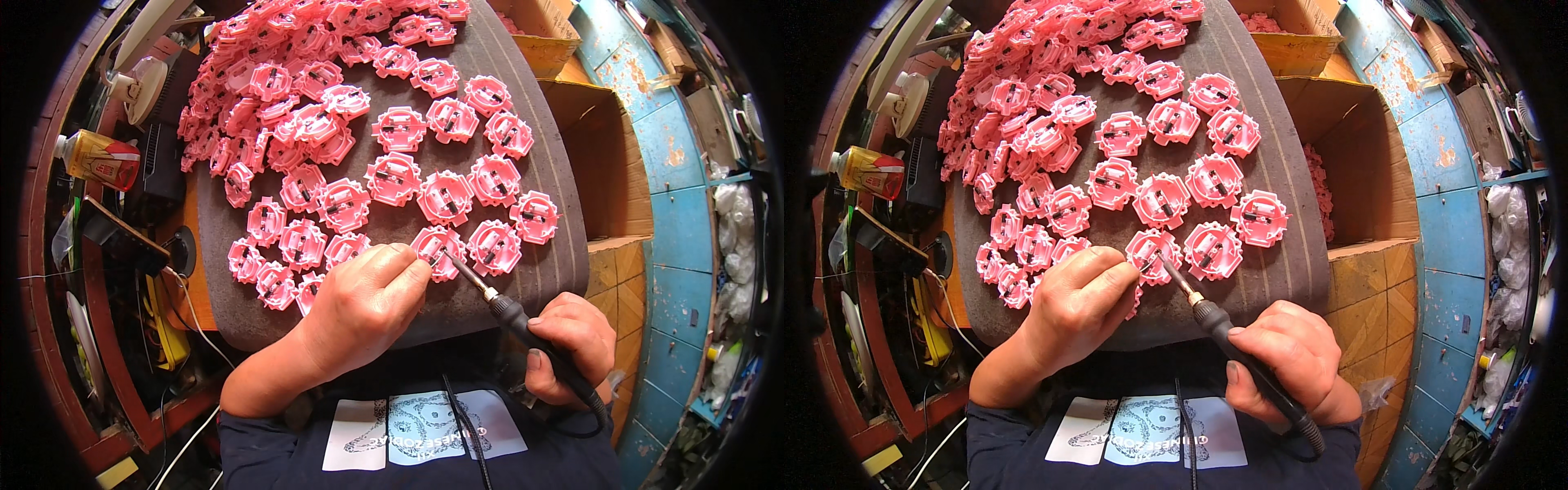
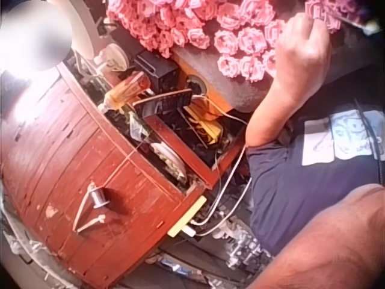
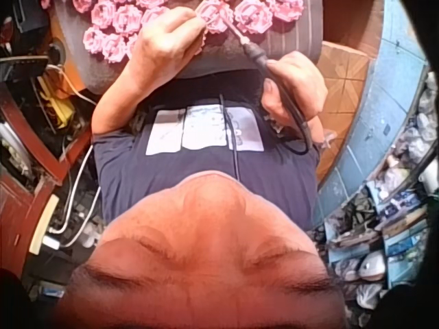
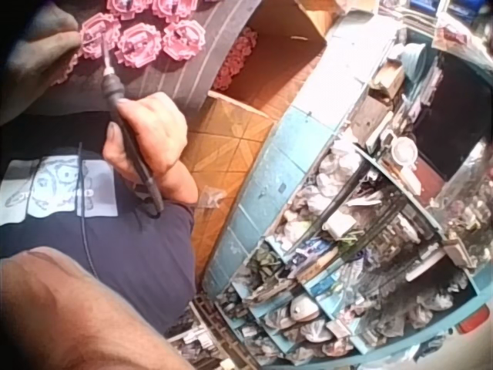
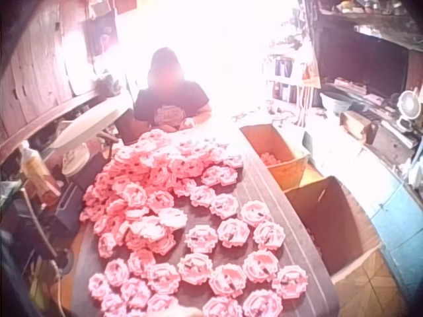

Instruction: The person uses a soldering iron to apply solder to small pink plastic components arranged on a work surface. The person picks up each component, applies solder to specific points, and places the component back on the table. The process is repeated for many components throughout the clip.

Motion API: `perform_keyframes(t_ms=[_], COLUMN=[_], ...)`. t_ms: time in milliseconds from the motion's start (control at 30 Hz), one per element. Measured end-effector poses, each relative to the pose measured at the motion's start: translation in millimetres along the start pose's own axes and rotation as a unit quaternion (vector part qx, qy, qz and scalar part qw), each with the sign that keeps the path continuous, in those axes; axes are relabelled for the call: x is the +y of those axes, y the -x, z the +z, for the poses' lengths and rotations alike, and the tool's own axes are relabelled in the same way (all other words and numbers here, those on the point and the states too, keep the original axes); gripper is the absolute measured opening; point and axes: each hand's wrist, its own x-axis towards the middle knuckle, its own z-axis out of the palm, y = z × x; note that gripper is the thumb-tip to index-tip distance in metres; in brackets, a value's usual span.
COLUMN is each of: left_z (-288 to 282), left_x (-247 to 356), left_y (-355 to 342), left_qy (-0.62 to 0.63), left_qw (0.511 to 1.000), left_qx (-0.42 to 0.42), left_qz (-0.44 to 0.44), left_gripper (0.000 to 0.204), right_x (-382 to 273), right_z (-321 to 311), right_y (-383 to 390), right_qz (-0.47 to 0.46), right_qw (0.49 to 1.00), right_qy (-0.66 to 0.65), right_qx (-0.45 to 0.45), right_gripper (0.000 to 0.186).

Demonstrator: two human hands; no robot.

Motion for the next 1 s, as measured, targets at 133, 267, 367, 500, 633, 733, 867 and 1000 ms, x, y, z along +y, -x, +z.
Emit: perform_keyframes(t_ms=[133, 267, 367, 500, 633, 733, 867, 1000], left_z=[-1, -3, -5, -12, -24, -38, -41, -35], left_x=[1, 2, 4, 9, 13, 15, 14, 9], left_y=[0, 1, 1, 4, 9, 19, 35, 46], left_qy=[-0.001, -0.002, 0.007, 0.015, 0.004, -0.001, 0.006, 0.023], left_qw=[1.0, 1.0, 1.0, 0.999, 0.999, 0.999, 0.999, 0.999], left_qx=[0.001, -0.008, 0.016, 0.022, 0.039, 0.032, 0.025, 0.024], left_qz=[0.002, -0.004, -0.004, -0.019, -0.017, -0.015, -0.024, -0.019], left_gripper=[0.033, 0.032, 0.03, 0.029, 0.03, 0.031, 0.032, 0.029], right_x=[0, 0, 1, -1, -4, -6, -13, -14], right_z=[0, 0, 1, 2, 0, -1, -1, 6], right_y=[0, -1, 1, 2, 4, 6, 6, 1], right_qz=[-0.001, -0.004, -0.005, 0.0, 0.009, 0.011, -0.006, -0.04], right_qw=[1.0, 1.0, 1.0, 1.0, 1.0, 1.0, 1.0, 0.998], right_qy=[0.0, -0.002, -0.002, 0.001, 0.012, 0.01, 0.006, -0.036], right_qx=[-0.001, 0.0, -0.004, 0.003, 0.013, 0.018, 0.0, -0.042], right_gripper=[0.032, 0.032, 0.033, 0.033, 0.032, 0.032, 0.033, 0.038])
